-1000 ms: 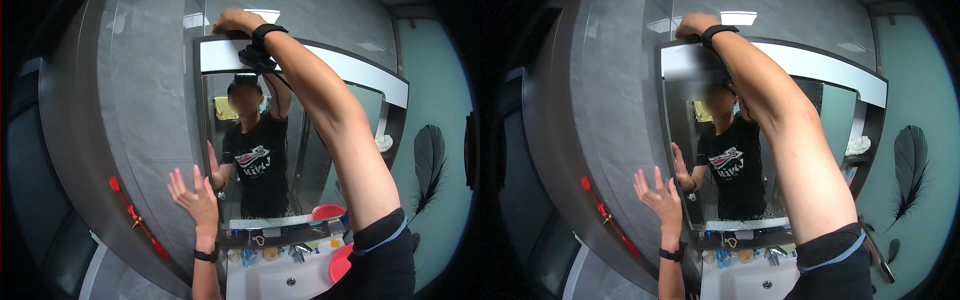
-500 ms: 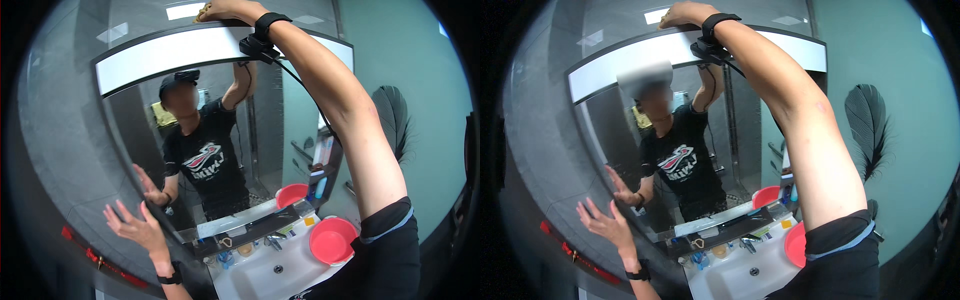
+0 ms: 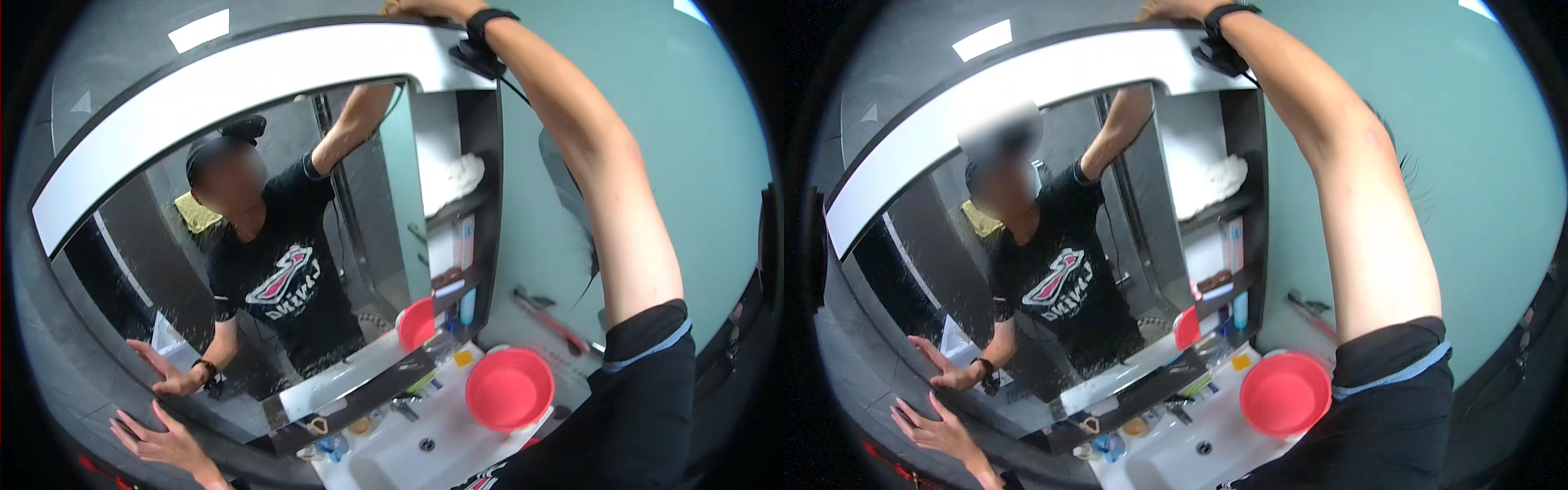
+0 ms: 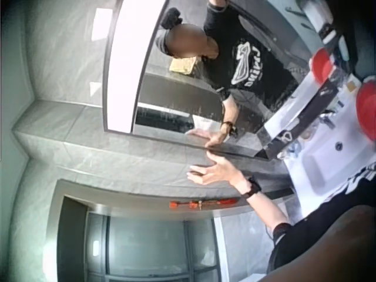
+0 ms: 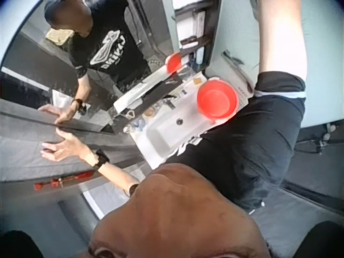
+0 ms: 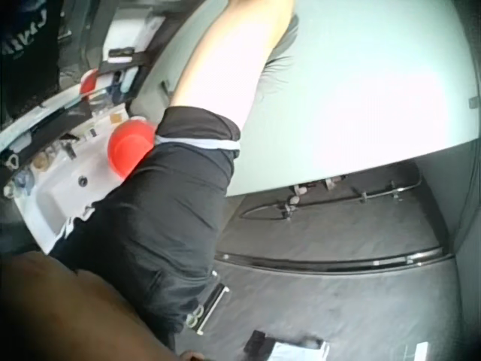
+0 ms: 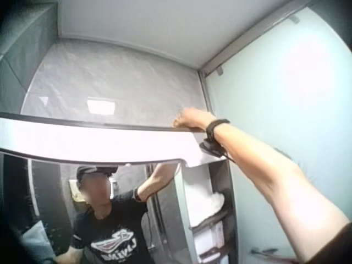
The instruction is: Washing a cloth in a sink and using it to clean a bathroom mirror.
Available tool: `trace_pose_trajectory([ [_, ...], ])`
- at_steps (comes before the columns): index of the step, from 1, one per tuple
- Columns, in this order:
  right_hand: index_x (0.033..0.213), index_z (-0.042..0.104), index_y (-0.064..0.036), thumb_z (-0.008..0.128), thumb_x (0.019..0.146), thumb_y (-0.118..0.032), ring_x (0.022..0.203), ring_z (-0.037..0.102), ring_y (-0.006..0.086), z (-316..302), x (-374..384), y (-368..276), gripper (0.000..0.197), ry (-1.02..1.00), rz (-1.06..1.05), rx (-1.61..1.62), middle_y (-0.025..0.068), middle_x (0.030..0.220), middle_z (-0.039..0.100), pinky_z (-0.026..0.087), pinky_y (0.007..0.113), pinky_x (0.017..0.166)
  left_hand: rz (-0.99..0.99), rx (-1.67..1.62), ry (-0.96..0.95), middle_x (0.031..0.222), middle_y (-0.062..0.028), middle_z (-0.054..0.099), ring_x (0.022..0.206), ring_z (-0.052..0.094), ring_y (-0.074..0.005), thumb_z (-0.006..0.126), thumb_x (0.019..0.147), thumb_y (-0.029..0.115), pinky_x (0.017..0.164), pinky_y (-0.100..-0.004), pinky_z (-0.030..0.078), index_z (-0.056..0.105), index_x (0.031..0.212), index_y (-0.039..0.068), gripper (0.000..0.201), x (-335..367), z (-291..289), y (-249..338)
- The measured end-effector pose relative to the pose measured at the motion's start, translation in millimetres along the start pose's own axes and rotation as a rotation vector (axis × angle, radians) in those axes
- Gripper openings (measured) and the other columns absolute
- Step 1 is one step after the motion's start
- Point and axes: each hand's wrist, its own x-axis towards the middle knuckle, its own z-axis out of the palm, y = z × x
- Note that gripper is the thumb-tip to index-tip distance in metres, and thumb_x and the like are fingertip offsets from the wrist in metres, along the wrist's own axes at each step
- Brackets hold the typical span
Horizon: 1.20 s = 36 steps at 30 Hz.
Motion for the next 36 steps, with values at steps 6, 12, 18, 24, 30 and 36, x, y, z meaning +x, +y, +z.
trace_pose_trajectory([
  [6, 0.12, 0.073, -0.0168, 0.071, 0.083, -0.05, 0.109, 0.069, 0.0304, 46, 42, 86, 0.05, 0.153, 0.139, -0.232, 0.0127, 0.119, 0.071, 0.054, 0.044, 0.092, 0.065, 0.109, -0.015, 0.152, -0.0108, 0.041, 0.138, 0.044, -0.03, 0.067, 0.096, 0.034, 0.11, -0.0481, 0.04, 0.043, 0.15, 0.013, 0.063, 1, 0, 2],
  [12, 0.109, 0.073, -0.0154, 0.071, 0.084, -0.039, 0.106, 0.069, 0.0309, 42, 25, 97, 0.034, 0.252, -0.004, -0.382, 0.0132, 0.111, 0.072, 0.056, 0.044, 0.086, 0.055, 0.014, -0.007, 0.149, -0.017, 0.043, 0.134, 0.046, -0.0346, 0.065, 0.098, 0.028, 0.107, -0.0467, 0.042, 0.041, 0.15, 0.011, 0.06, 8, -13, 15],
  [18, 0.115, 0.071, -0.0145, 0.067, 0.086, -0.03, 0.09, 0.07, 0.0312, 5, -24, 127, 0.033, 0.674, 0.17, -0.259, 0.0137, 0.099, 0.072, 0.057, 0.043, 0.076, -0.024, -0.091, -0.024, 0.151, -0.0156, 0.04, 0.138, 0.043, -0.034, 0.067, 0.096, 0.021, 0.11, -0.0471, 0.039, 0.04, 0.15, 0.013, 0.062, 7, -10, 18],
  [24, 0.11, 0.064, -0.0038, 0.055, 0.097, -0.032, 0.069, 0.067, 0.0144, -48, -76, 126, 0.032, 0.445, 0.297, 1.181, 0.0058, 0.089, 0.069, 0.05, 0.029, 0.045, -0.061, -0.119, -0.043, 0.153, -0.0135, 0.04, 0.138, 0.044, -0.0324, 0.066, 0.097, 0.021, 0.107, -0.0448, 0.04, 0.042, 0.15, 0.015, 0.059, -4, -3, -1],
  [30, 0.114, 0.06, -0.0055, 0.045, 0.103, -0.033, 0.075, 0.068, 0.0178, -71, -117, 99, 0.033, 0.12, 0.098, 1.629, 0.0067, 0.094, 0.069, 0.058, 0.032, 0.057, -0.039, -0.125, -0.025, 0.153, -0.0105, 0.04, 0.138, 0.043, -0.0295, 0.063, 0.099, 0.025, 0.106, -0.0442, 0.042, 0.039, 0.152, 0.019, 0.059, -5, 2, -2],
  [36, 0.121, 0.058, -0.0063, 0.045, 0.103, -0.034, 0.089, 0.069, 0.02, -80, -140, 66, 0.036, 0.162, 0.164, 1.626, 0.0092, 0.105, 0.068, 0.061, 0.038, 0.068, -0.032, -0.112, -0.043, 0.153, -0.0092, 0.041, 0.137, 0.045, -0.0285, 0.063, 0.099, 0.026, 0.106, -0.0434, 0.042, 0.039, 0.153, 0.019, 0.06, -2, -1, 0],
])
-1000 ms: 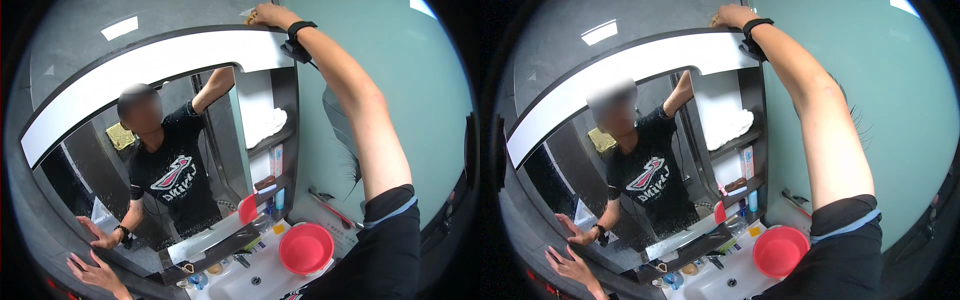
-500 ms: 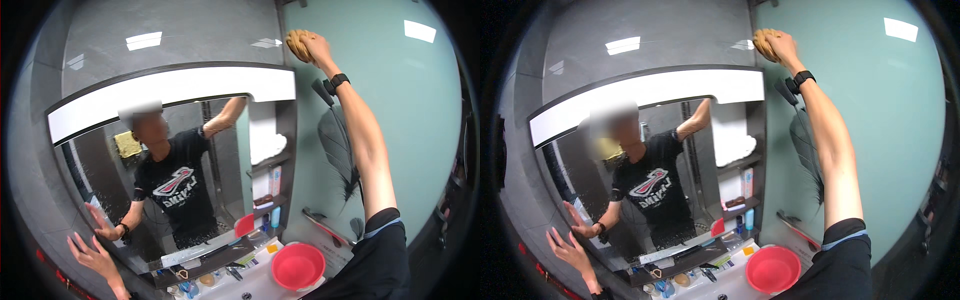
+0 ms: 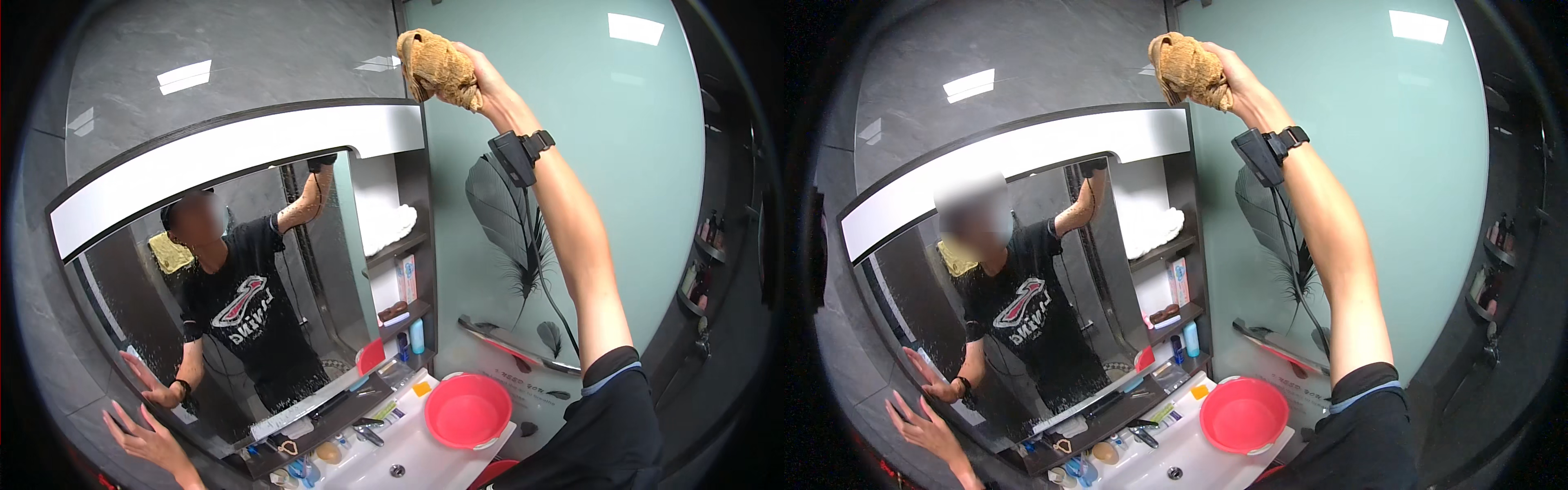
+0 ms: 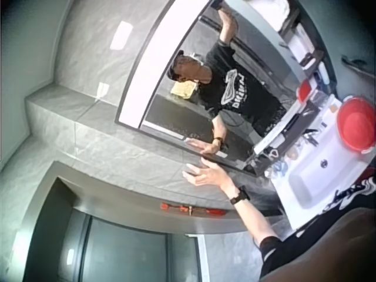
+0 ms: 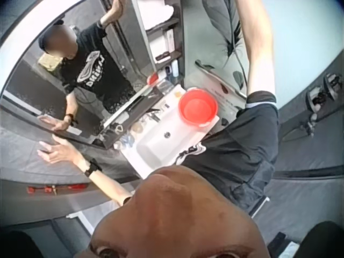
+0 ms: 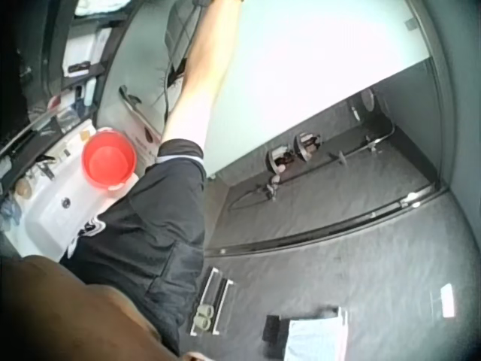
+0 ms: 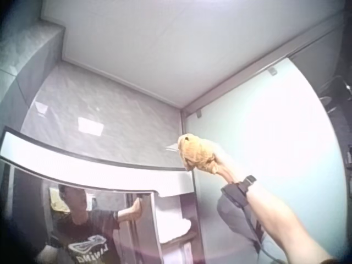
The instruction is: Washing a cloth in a sink and using it to clean a bathroom mirror.
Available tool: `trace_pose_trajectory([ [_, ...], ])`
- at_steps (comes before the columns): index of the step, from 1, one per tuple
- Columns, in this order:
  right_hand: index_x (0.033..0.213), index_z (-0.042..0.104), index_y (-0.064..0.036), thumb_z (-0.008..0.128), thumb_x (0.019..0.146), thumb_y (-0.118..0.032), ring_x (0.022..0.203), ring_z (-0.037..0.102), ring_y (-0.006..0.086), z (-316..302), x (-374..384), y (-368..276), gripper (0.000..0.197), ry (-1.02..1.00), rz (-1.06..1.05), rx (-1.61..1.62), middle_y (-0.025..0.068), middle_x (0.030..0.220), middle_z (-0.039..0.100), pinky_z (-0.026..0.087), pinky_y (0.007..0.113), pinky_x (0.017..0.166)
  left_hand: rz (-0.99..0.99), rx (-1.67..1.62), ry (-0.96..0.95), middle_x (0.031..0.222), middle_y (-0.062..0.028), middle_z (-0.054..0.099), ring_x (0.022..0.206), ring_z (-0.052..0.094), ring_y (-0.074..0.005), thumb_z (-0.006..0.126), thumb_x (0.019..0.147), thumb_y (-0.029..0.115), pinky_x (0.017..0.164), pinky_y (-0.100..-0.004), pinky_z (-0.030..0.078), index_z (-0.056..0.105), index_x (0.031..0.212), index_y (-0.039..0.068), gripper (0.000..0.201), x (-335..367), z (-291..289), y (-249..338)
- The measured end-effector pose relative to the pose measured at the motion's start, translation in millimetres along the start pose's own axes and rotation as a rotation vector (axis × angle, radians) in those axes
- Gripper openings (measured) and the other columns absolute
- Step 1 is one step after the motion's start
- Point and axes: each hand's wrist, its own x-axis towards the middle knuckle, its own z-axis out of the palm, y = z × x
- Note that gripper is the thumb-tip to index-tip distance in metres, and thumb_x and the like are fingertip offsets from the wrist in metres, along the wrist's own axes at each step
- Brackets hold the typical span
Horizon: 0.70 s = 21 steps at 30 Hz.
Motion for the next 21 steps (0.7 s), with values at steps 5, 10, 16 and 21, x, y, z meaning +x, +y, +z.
trace_pose_trajectory([
  [5, 0.126, 0.057, 0.0021, 0.055, 0.098, -0.021, 0.089, 0.07, 0.019, 15, -2, 2, 0.037, 0.018, -0.062, -0.029, 0.0108, 0.107, 0.068, 0.06, 0.036, 0.079, 0.003, -0.007, 0.005, 0.152, -0.0099, 0.041, 0.137, 0.045, -0.0288, 0.064, 0.099, 0.026, 0.106, -0.0433, 0.043, 0.039, 0.153, 0.018, 0.06, 0, -3, 0],
  [10, 0.124, 0.061, 0.0003, 0.067, 0.089, -0.015, 0.092, 0.069, 0.0184, -5, 28, 24, 0.038, 0.14, -0.187, -0.214, 0.0109, 0.107, 0.07, 0.057, 0.033, 0.081, 0.015, -0.005, 0.013, 0.153, -0.0102, 0.041, 0.137, 0.045, -0.0295, 0.063, 0.099, 0.026, 0.106, -0.0437, 0.043, 0.039, 0.153, 0.018, 0.06, 1, -2, 3],
  [16, 0.12, 0.067, -0.0049, 0.07, 0.086, -0.024, 0.092, 0.07, 0.0188, -23, 73, 60, 0.039, 0.501, -0.436, -0.695, 0.0129, 0.1, 0.073, 0.057, 0.033, 0.079, -0.003, 0.028, 0.002, 0.153, -0.0108, 0.04, 0.137, 0.045, -0.0309, 0.066, 0.097, 0.023, 0.103, -0.0437, 0.043, 0.041, 0.151, 0.017, 0.06, -5, 3, -6],
  [21, 0.116, 0.072, -0.0148, 0.068, 0.08, -0.033, 0.103, 0.068, 0.0382, -40, 153, 95, 0.04, 0.513, -0.505, -1.13, 0.0154, 0.109, 0.073, 0.054, 0.047, 0.087, 0.013, 0.083, -0.005, 0.154, -0.0136, 0.04, 0.138, 0.045, -0.0326, 0.067, 0.096, 0.022, 0.103, -0.0442, 0.042, 0.039, 0.152, 0.015, 0.062, -7, 7, -7],
])
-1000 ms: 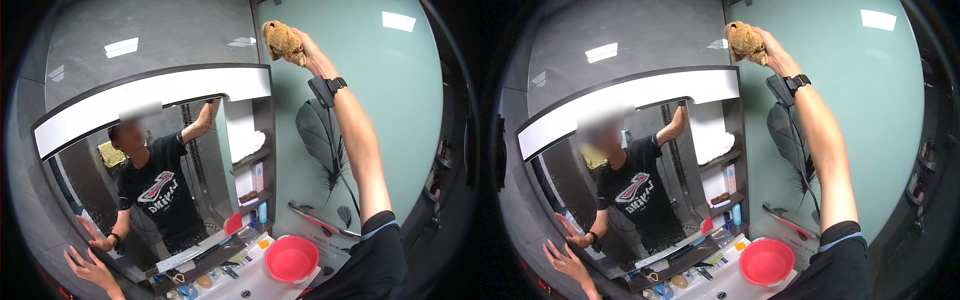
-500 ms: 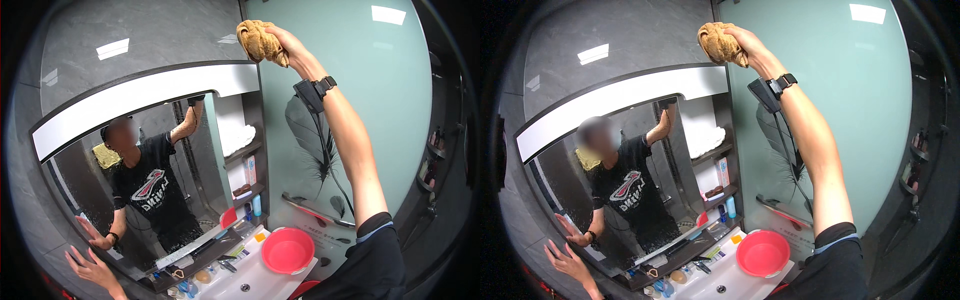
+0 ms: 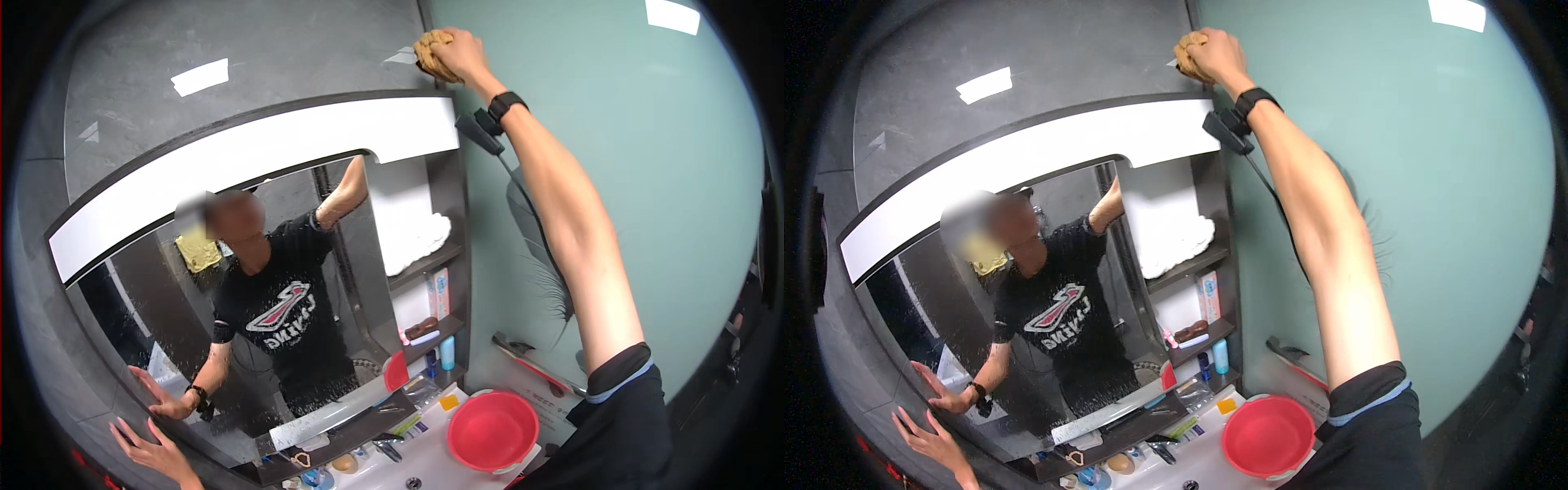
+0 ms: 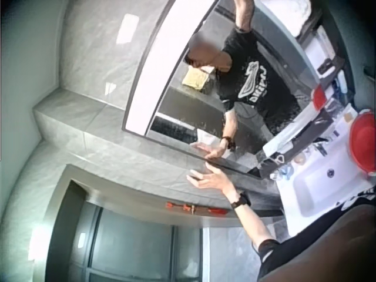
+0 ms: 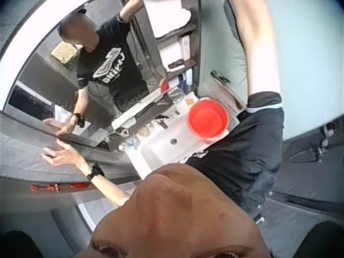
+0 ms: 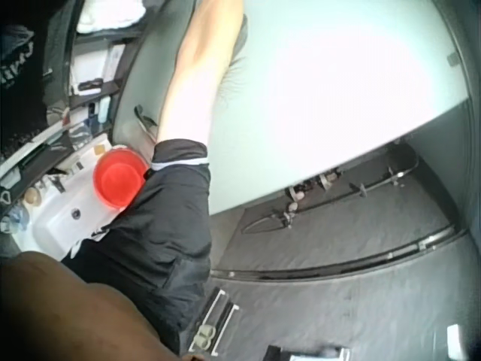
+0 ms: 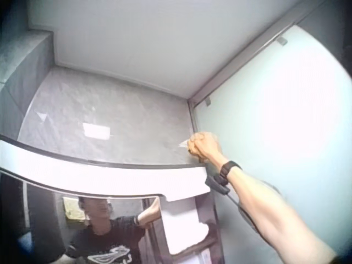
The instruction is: Washing a cloth in a sink and using it to clean a bathroom mirror.
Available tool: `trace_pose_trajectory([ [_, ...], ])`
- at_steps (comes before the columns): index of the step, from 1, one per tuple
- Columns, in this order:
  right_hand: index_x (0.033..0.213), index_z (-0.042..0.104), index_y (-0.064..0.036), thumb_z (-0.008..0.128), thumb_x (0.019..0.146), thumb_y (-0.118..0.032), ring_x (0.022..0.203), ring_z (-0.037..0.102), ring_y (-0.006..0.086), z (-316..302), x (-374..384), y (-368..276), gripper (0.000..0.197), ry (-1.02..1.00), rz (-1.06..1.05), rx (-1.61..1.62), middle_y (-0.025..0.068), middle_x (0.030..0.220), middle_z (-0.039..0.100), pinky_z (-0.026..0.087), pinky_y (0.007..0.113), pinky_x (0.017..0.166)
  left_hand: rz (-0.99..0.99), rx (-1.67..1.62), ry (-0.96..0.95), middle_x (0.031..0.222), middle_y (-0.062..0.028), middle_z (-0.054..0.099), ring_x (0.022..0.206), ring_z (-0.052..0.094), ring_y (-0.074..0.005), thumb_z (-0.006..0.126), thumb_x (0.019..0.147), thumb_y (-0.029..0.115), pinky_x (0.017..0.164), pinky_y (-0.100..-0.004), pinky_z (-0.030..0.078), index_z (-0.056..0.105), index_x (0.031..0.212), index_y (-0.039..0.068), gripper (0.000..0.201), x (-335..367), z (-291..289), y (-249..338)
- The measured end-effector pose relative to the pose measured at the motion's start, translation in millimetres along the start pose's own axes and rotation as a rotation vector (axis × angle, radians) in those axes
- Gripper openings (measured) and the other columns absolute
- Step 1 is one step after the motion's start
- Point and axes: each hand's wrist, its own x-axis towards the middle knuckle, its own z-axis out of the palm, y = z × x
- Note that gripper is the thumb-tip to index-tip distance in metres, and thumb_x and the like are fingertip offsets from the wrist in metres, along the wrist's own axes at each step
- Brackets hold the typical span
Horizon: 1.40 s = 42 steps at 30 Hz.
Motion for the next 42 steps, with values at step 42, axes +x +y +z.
trace_pose_trajectory([
  [42, 0.075, 0.069, -0.0028, 0.063, 0.076, -0.048, 0.065, 0.06, 0.025, 153, -69, -487, 0.046, -0.65, -0.386, 0.226, 0.0134, 0.074, 0.066, 0.044, 0.038, 0.059, -0.197, -0.479, -0.1, 0.151, -0.0238, 0.034, 0.139, 0.036, -0.0436, 0.066, 0.091, 0.006, 0.114, -0.0537, 0.032, 0.044, 0.144, 0.005, 0.058, 9, -13, 5],
])
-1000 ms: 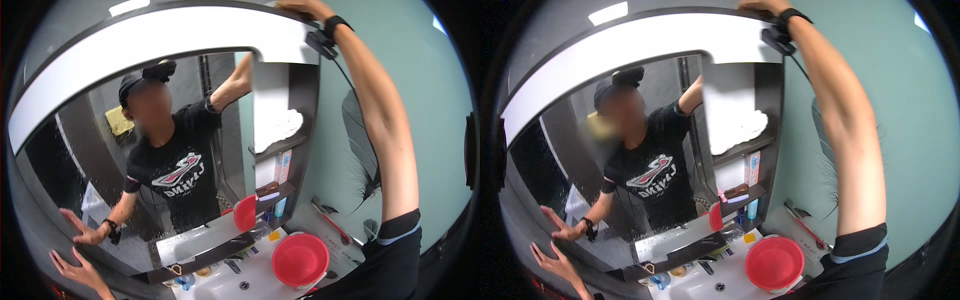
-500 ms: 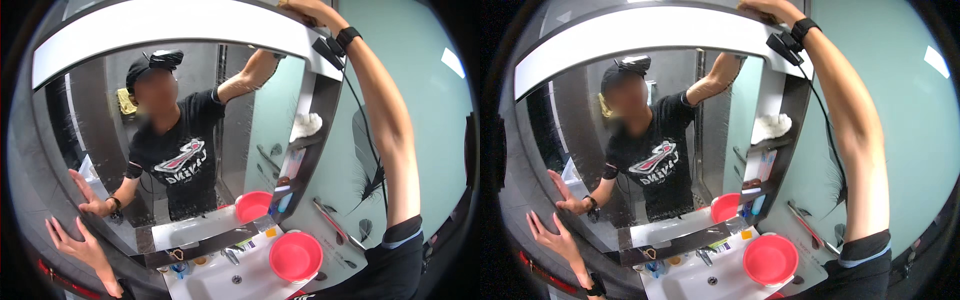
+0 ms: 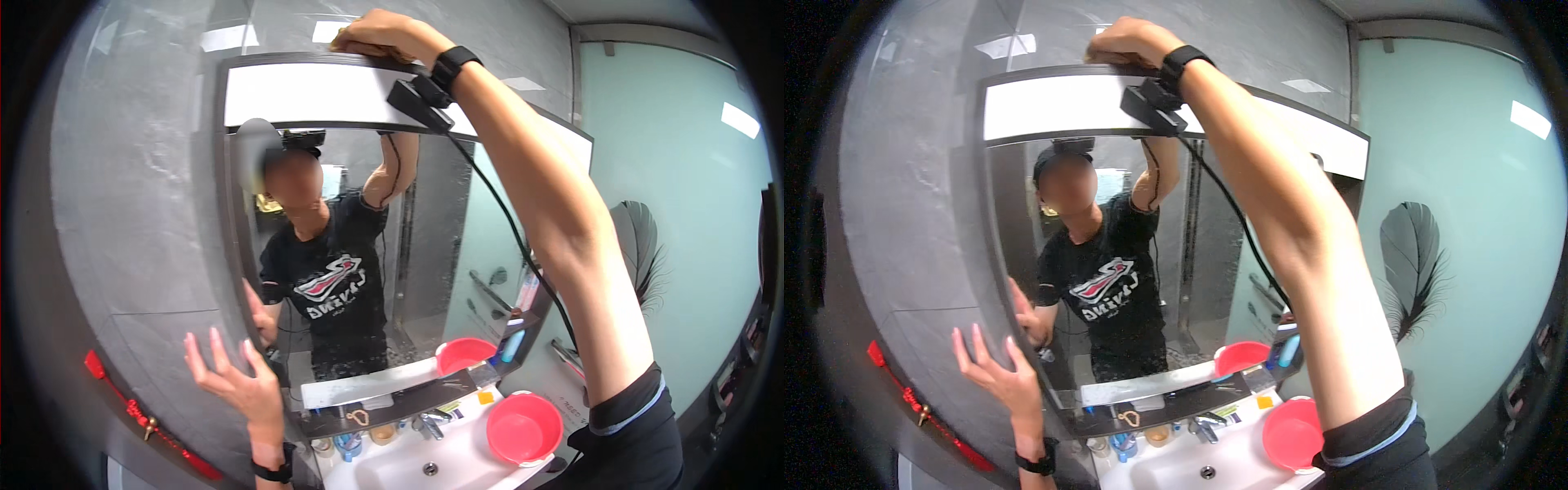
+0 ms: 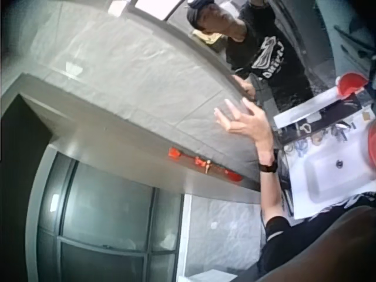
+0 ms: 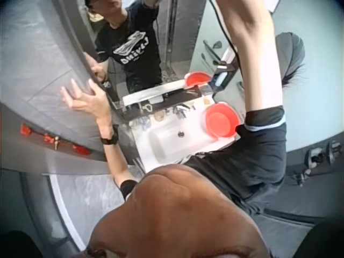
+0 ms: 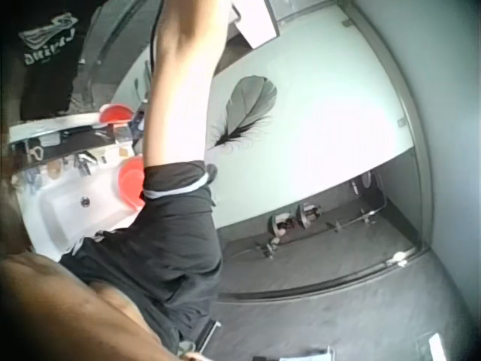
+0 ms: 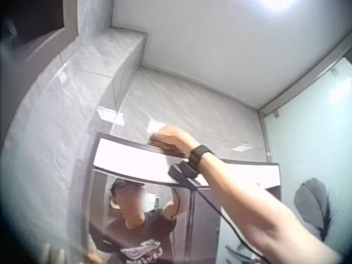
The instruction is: Washing a cloth in a sink and using it to clean a bathroom mirror.
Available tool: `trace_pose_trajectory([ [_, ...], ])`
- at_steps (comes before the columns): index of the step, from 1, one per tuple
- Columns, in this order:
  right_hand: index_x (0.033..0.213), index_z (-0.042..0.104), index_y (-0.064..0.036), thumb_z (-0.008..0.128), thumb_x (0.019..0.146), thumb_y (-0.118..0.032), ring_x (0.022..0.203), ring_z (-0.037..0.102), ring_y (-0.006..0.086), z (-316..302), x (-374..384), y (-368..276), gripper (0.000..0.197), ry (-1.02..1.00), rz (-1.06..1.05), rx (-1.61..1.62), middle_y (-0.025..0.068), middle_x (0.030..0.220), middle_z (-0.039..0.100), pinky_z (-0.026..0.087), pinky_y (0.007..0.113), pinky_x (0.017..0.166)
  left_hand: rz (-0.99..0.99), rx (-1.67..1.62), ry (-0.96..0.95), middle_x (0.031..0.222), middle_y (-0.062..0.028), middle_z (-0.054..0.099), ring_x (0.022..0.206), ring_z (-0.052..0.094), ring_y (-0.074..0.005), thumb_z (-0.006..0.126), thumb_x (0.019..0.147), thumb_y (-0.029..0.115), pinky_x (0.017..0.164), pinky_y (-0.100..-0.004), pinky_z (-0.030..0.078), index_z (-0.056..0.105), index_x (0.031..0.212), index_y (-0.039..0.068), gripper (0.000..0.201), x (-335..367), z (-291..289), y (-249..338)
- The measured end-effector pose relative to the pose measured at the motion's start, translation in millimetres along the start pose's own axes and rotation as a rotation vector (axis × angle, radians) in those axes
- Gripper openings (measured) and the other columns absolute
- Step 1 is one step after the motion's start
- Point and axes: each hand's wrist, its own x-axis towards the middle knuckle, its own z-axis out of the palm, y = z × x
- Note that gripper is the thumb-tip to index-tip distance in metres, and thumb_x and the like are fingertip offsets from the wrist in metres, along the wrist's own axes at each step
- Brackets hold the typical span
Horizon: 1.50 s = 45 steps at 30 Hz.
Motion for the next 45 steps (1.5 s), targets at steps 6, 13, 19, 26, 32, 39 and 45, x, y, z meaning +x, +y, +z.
trace_pose_trajectory([
  [6, 0.077, 0.072, -0.0058, 0.066, 0.074, -0.035, 0.067, 0.063, 0.0221, 17, 31, -76, 0.03, -0.011, -0.032, 0.278, 0.0114, 0.076, 0.069, 0.047, 0.036, 0.064, 0.08, -0.009, -0.006, 0.146, -0.025, 0.038, 0.136, 0.039, -0.0438, 0.068, 0.091, 0.008, 0.112, -0.0608, 0.034, 0.048, 0.14, 0.008, 0.053, 3, 4, 0],
  [13, 0.1, 0.075, -0.0017, 0.057, 0.079, -0.029, 0.108, 0.067, 0.0396, -3, -21, -140, 0.04, 0.023, 0.005, -0.041, 0.0268, 0.113, 0.069, 0.053, 0.047, 0.089, 0.117, 0.091, -0.01, 0.145, -0.0249, 0.037, 0.135, 0.041, -0.0443, 0.066, 0.092, 0.009, 0.112, -0.0613, 0.035, 0.047, 0.14, 0.008, 0.052, -1, 3, 1],
  [19, 0.11, 0.072, 0.0013, 0.059, 0.082, -0.03, 0.114, 0.064, 0.0426, -16, -24, -75, 0.044, 0.11, -0.008, 0.05, 0.0281, 0.116, 0.067, 0.051, 0.049, 0.096, 0.206, 0.141, 0.015, 0.149, -0.0235, 0.034, 0.138, 0.037, -0.0441, 0.067, 0.091, 0.009, 0.115, -0.0587, 0.032, 0.04, 0.147, 0.006, 0.062, 2, 6, 6],
  [26, 0.11, 0.075, -0.0148, 0.062, 0.088, -0.045, 0.109, 0.066, 0.0375, -70, -100, 114, 0.04, -0.002, 0.049, -0.283, 0.0211, 0.115, 0.069, 0.053, 0.048, 0.091, 0.219, 0.347, 0.031, 0.149, -0.0228, 0.038, 0.137, 0.04, -0.0417, 0.063, 0.096, 0.018, 0.111, -0.0532, 0.036, 0.04, 0.147, 0.005, 0.057, 1, 2, 15],
  [32, 0.103, 0.077, -0.0118, 0.069, 0.079, -0.043, 0.105, 0.068, 0.0363, -131, -177, 293, 0.04, 0.035, 0.322, -0.404, 0.0183, 0.109, 0.072, 0.053, 0.047, 0.089, 0.232, 0.447, 0.075, 0.147, -0.0226, 0.044, 0.133, 0.047, -0.0384, 0.062, 0.098, 0.021, 0.107, -0.0477, 0.041, 0.043, 0.147, 0.003, 0.055, -8, 0, 4],
  [39, 0.077, 0.077, -0.0116, 0.07, 0.074, -0.032, 0.072, 0.069, 0.0227, -164, -194, 453, 0.021, 0.19, 0.389, -0.393, 0.0097, 0.077, 0.072, 0.052, 0.038, 0.067, 0.245, 0.384, 0.054, 0.15, -0.0245, 0.04, 0.138, 0.04, -0.0404, 0.06, 0.098, 0.016, 0.112, -0.0486, 0.034, 0.038, 0.149, 0.0, 0.058, -7, 1, 13],
  [45, 0.117, 0.073, -0.0158, 0.064, 0.084, -0.03, 0.108, 0.068, 0.0358, -163, -220, 410, 0.037, 0.289, 0.532, -0.518, 0.0164, 0.113, 0.072, 0.055, 0.047, 0.091, 0.205, 0.305, 0.04, 0.153, -0.0214, 0.037, 0.141, 0.037, -0.0391, 0.061, 0.097, 0.013, 0.114, -0.0499, 0.032, 0.035, 0.151, 0.003, 0.061, -5, 4, 25],
])
